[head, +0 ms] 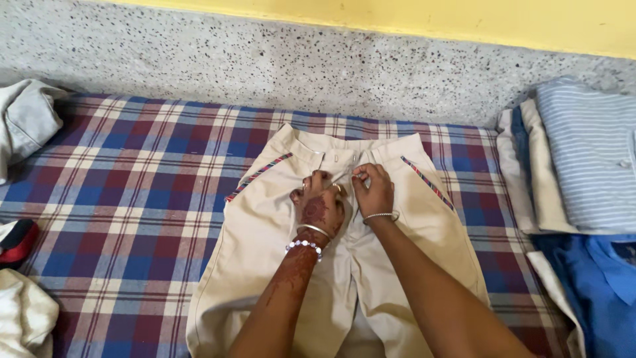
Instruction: The person folds a striped shirt and then a pair of beige trousers on a plaid bedsheet. They smooth the garments, fold the trousers in half, and complete the fold by hand.
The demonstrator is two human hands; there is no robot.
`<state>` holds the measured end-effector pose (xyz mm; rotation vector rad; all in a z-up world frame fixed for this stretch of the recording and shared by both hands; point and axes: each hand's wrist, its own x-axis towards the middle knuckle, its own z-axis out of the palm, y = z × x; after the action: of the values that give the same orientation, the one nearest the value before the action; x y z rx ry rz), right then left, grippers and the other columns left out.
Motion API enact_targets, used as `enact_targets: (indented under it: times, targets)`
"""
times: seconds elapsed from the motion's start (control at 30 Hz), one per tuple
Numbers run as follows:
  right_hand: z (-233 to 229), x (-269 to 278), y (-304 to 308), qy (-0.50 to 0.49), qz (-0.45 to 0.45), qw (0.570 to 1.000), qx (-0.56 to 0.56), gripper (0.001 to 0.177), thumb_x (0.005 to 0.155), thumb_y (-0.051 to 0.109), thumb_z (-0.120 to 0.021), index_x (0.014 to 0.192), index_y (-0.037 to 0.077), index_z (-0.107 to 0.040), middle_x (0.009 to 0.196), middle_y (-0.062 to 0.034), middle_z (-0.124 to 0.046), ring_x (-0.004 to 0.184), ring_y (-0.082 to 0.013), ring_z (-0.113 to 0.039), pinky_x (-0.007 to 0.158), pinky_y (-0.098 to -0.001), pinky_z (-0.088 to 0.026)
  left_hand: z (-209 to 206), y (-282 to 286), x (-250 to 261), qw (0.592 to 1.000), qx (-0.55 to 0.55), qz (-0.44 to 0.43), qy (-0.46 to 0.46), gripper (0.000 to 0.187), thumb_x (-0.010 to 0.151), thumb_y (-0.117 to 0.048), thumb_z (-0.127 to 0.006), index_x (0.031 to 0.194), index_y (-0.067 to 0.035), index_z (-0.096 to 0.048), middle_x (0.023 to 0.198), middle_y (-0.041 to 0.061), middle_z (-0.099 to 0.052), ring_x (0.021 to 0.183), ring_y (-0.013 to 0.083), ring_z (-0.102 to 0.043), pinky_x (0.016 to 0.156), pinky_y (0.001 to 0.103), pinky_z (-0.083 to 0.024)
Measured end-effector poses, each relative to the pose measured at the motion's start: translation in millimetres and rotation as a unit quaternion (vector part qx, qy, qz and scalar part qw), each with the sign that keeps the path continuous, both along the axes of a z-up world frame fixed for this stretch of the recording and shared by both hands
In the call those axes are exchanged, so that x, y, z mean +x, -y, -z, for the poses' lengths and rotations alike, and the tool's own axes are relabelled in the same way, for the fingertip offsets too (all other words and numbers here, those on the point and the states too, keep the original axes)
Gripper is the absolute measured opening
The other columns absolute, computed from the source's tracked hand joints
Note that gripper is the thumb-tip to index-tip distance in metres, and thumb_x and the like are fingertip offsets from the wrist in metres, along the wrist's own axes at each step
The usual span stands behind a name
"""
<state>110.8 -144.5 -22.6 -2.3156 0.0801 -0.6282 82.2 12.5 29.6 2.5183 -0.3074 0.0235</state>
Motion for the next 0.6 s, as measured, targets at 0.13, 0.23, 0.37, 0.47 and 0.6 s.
enact_targets:
  times: [0.13, 0.23, 0.37, 0.47, 0.6]
  targets:
    - [2, -1, -7, -0.001, 0.035, 0.999, -0.039, 0.015, 0.08, 0.015, -0.074, 0.094, 0.014, -0.068, 0.089, -0.0024, -0.062, 0.092, -0.0241, -0.062, 0.082, -0.0449, -0.043, 7, 2, 31, 0.994, 0.002, 0.048, 0.099, 0.036, 0.079, -0.013, -0.063, 0.113, -0.022, -0.074, 0.149, -0.001, -0.051, 0.149, 0.0222, -0.035, 0.117, 0.071, -0.018]
    - [-1, -1, -7, 0.009, 0.035, 0.997, -0.071, 0.017, 0.086, 0.016, -0.071, 0.101, 0.012, -0.067, 0.092, -0.0045, -0.06, 0.097, -0.027, -0.06, 0.083, -0.0465, -0.042, 15, 9, 55, 0.989, -0.014, 0.11, 0.096, 0.031, 0.091, -0.022, -0.058, 0.119, -0.023, -0.072, 0.157, -0.001, -0.043, 0.154, 0.0236, -0.025, 0.117, 0.074, -0.01]
    - [-4, -4, -7, 0.042, 0.013, 0.994, -0.105, 0.028, 0.084, 0.014, -0.069, 0.112, 0.009, -0.069, 0.097, -0.0086, -0.059, 0.097, -0.0314, -0.058, 0.081, -0.0483, -0.043, 29, 20, 89, 0.992, -0.024, 0.113, -0.058, 0.033, 0.102, -0.04, -0.047, 0.123, -0.027, -0.069, 0.168, -0.007, -0.03, 0.158, 0.0226, -0.015, 0.119, 0.072, -0.006]
    - [-9, -5, -7, 0.011, 0.01, 0.994, -0.111, 0.027, 0.086, 0.015, -0.069, 0.112, 0.009, -0.07, 0.099, -0.0095, -0.059, 0.096, -0.032, -0.058, 0.081, -0.0492, -0.043, 45, 24, 108, 0.987, 0.012, 0.097, -0.124, 0.04, 0.104, -0.051, -0.04, 0.135, -0.037, -0.061, 0.171, -0.004, -0.015, 0.159, 0.0303, -0.005, 0.12, 0.07, -0.008]
    - [-21, 2, -9, -0.083, 0.023, 0.994, -0.063, 0.02, 0.09, 0.02, -0.07, 0.108, 0.012, -0.072, 0.1, -0.0077, -0.059, 0.098, -0.0286, -0.061, 0.086, -0.0456, -0.048, 57, 29, 120, 0.986, 0.034, 0.094, -0.133, 0.048, 0.096, -0.054, -0.048, 0.144, -0.051, -0.05, 0.17, -0.003, -0.008, 0.158, 0.0357, -0.002, 0.121, 0.071, -0.006]
